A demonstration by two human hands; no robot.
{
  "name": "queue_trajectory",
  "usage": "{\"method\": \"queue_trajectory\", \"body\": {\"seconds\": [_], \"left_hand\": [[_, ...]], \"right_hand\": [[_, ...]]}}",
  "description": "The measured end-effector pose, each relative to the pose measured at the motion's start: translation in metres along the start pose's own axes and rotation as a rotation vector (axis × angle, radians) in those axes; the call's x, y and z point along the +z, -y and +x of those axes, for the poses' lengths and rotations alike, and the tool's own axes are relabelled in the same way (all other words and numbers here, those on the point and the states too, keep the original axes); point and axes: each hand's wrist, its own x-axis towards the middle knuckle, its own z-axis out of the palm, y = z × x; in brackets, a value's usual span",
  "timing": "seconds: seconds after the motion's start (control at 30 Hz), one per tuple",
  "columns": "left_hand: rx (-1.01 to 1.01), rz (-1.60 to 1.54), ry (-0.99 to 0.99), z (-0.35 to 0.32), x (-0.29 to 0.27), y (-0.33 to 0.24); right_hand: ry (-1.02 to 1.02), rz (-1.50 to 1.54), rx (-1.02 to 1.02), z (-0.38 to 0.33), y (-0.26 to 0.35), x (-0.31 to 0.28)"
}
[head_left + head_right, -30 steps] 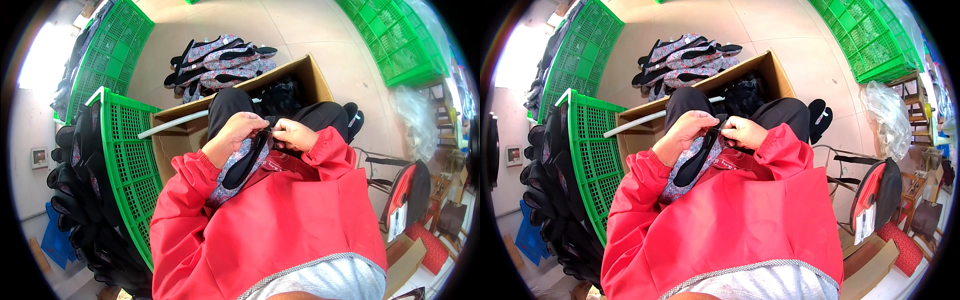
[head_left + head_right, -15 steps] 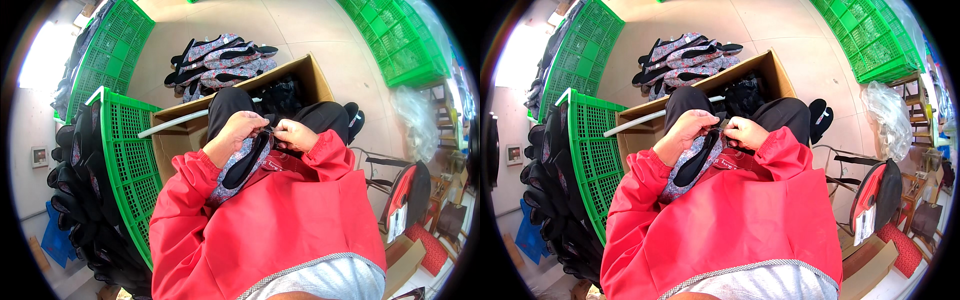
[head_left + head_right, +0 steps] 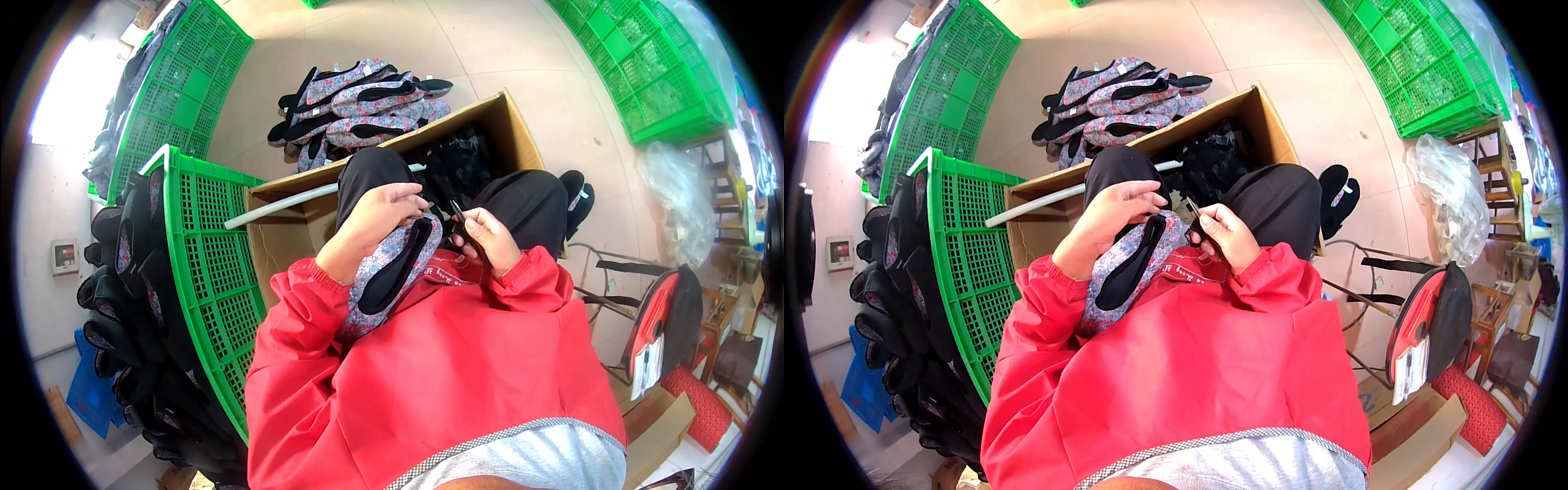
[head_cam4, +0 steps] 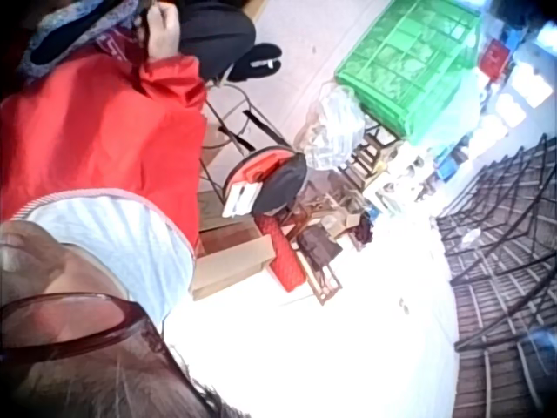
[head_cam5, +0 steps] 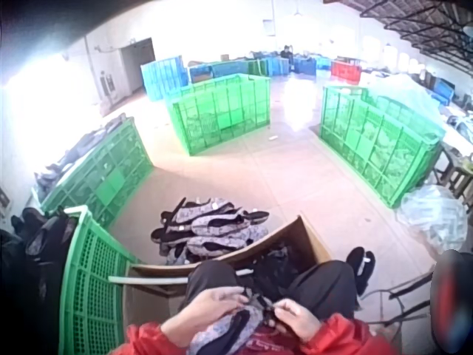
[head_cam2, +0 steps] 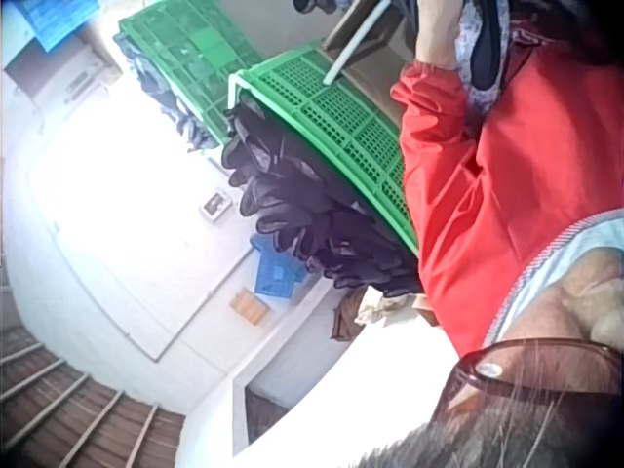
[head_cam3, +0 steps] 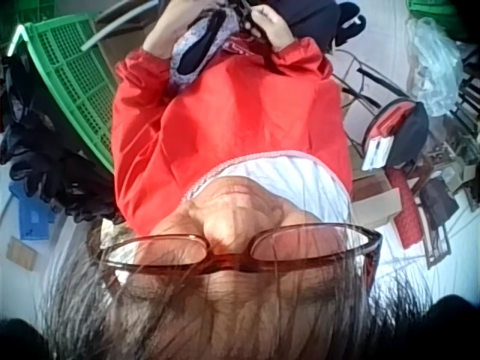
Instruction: The person sits on the floor and uses scissors to trim loose threads and fabric edges from black slippers. They handle the slippers one at a time, picking them from a cardboard box, cutting the excess material, and placing the finished items into a green plastic crate.
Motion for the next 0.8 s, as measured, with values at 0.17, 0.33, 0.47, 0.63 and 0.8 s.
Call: {"method": "queue_trajectory", "body": {"seconds": [0.17, 0.33, 0.47, 0.63, 0.8], "left_hand": [[0.162, 0.321, 0.154, -0.016, -0.004, 0.009], [0.559, 1.023, 0.018, -0.027, 0.012, 0.016], [0.530, 1.210, -0.093, -0.025, 0.018, 0.023], [0.510, 1.260, -0.180, -0.009, 0.014, 0.019], [0.661, 1.341, -0.362, -0.004, 0.016, 0.005]], "right_hand": [[-0.034, -0.039, -0.004, -0.001, -0.007, 0.021], [-0.109, -0.069, -0.146, 0.010, -0.027, 0.027], [-0.228, -0.331, -0.189, 0.021, -0.039, 0.031], [-0.321, -0.557, -0.202, 0.024, -0.026, 0.048], [-0.420, -0.724, -0.338, 0.035, -0.018, 0.054]]}}
